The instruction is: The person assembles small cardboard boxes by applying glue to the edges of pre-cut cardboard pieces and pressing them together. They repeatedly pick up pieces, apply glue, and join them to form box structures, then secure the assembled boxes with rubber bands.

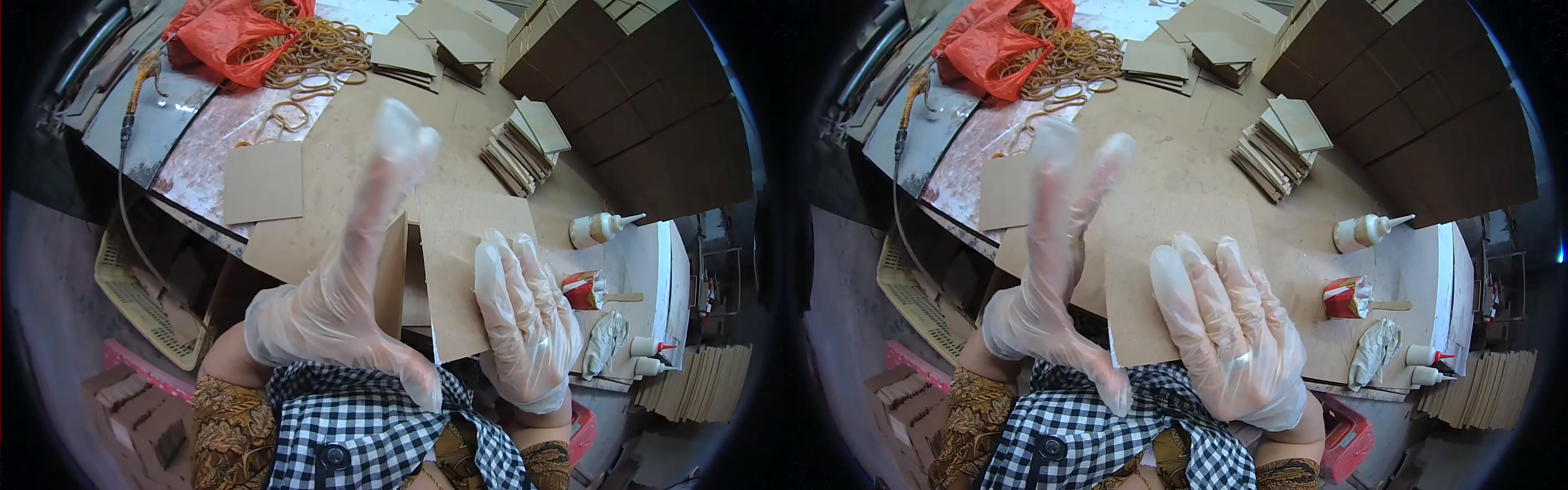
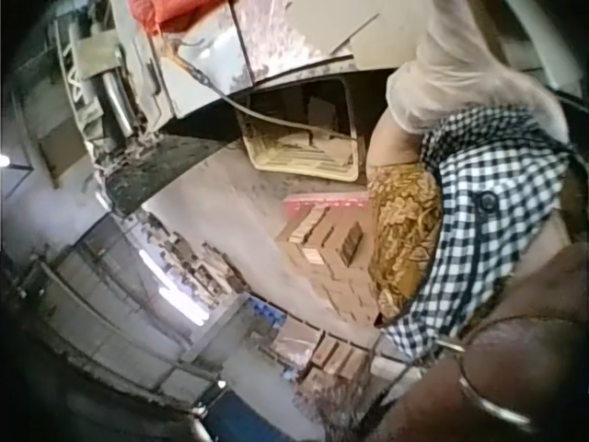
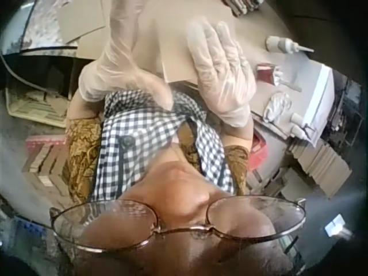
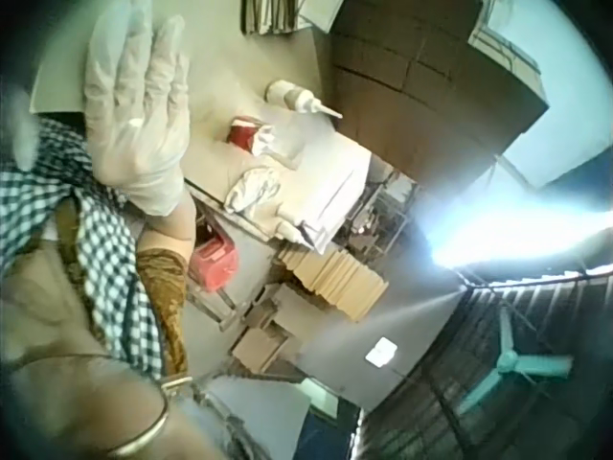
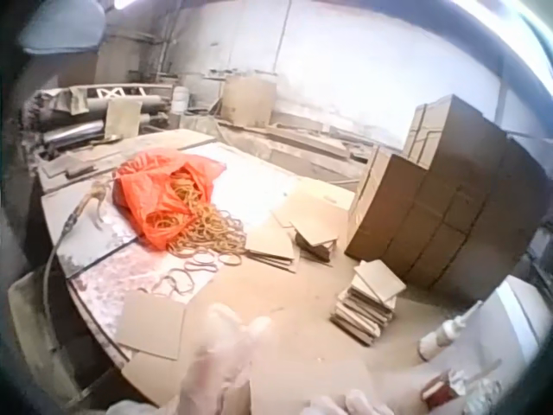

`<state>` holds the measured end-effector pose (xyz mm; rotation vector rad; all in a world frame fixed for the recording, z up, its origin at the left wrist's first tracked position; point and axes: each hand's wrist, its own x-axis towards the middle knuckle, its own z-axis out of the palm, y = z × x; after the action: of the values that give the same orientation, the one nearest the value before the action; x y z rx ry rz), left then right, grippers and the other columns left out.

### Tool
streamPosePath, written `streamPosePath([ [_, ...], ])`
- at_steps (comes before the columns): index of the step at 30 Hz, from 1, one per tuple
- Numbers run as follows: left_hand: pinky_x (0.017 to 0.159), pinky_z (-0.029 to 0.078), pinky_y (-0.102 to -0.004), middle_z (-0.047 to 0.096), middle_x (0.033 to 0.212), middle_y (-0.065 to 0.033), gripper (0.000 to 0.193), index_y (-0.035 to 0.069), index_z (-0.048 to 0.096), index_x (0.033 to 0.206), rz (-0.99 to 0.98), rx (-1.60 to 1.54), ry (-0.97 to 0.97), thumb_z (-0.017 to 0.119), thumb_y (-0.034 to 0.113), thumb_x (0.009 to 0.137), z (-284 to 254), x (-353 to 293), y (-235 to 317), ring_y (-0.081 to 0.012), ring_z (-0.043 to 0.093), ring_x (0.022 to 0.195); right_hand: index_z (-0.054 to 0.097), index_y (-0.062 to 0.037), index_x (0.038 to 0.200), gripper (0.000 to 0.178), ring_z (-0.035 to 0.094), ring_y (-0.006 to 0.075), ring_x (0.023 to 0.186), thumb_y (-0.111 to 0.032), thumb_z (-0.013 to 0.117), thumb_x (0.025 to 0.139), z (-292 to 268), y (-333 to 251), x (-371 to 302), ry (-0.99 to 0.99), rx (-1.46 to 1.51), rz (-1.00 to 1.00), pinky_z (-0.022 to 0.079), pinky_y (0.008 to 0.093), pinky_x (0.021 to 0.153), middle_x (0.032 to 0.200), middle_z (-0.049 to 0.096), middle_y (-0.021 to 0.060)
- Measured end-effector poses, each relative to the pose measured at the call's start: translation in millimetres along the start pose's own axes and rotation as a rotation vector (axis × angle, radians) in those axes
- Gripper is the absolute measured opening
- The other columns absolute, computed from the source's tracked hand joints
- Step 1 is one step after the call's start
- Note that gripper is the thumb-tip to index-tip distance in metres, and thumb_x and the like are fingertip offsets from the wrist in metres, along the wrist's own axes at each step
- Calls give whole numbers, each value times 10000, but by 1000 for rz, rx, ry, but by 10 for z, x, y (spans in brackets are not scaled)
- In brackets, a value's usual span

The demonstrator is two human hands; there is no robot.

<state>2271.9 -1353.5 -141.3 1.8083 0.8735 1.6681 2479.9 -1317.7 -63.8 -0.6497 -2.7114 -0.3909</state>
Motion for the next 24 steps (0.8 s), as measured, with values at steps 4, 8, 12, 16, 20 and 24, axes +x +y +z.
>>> streamPosePath([
  [4,1198,142,-478,88,1620,-201,1652,219,-146,1555,3,-195,185,988,460,379,110,54,72,-375,137,1490,635,-36,1264,376,656,344,1115,-168,589,915,-66,-63,22,67,71,28,524,396,925,1223,668,158],
  [8,1174,229,-449,184,1584,-177,1609,235,-157,1552,-9,-395,220,984,437,437,310,66,124,-342,265,1436,634,-30,1266,391,662,350,1099,-189,591,912,-110,-125,61,105,68,-5,537,389,900,1216,669,167],
  [12,1117,319,-456,345,1436,-145,1463,274,-91,1557,50,-446,301,938,471,536,387,100,151,-290,384,1327,616,-38,1299,445,623,357,1171,-246,605,905,-157,-200,58,82,196,28,487,408,984,1260,641,189],
  [16,1076,358,-461,417,1315,-120,1316,293,9,1565,85,-493,439,884,533,611,547,167,237,-251,418,1266,477,35,1394,743,418,432,1365,-388,695,824,-274,-50,141,-9,368,-42,365,496,1098,1407,489,275],
  [20,1097,320,-467,337,1377,-136,1370,280,-24,1559,81,-503,405,895,526,574,592,191,254,-269,361,1311,397,50,1444,1067,394,436,1380,-640,729,702,-232,254,142,-67,616,-1,320,482,1126,1441,454,268],
  [24,1118,282,-473,257,1439,-152,1423,268,-57,1553,83,-499,381,906,519,536,575,173,244,-287,303,1355,382,66,1445,1211,402,436,1372,-701,747,582,-185,295,177,-97,602,-53,324,475,1125,1443,461,250],
])
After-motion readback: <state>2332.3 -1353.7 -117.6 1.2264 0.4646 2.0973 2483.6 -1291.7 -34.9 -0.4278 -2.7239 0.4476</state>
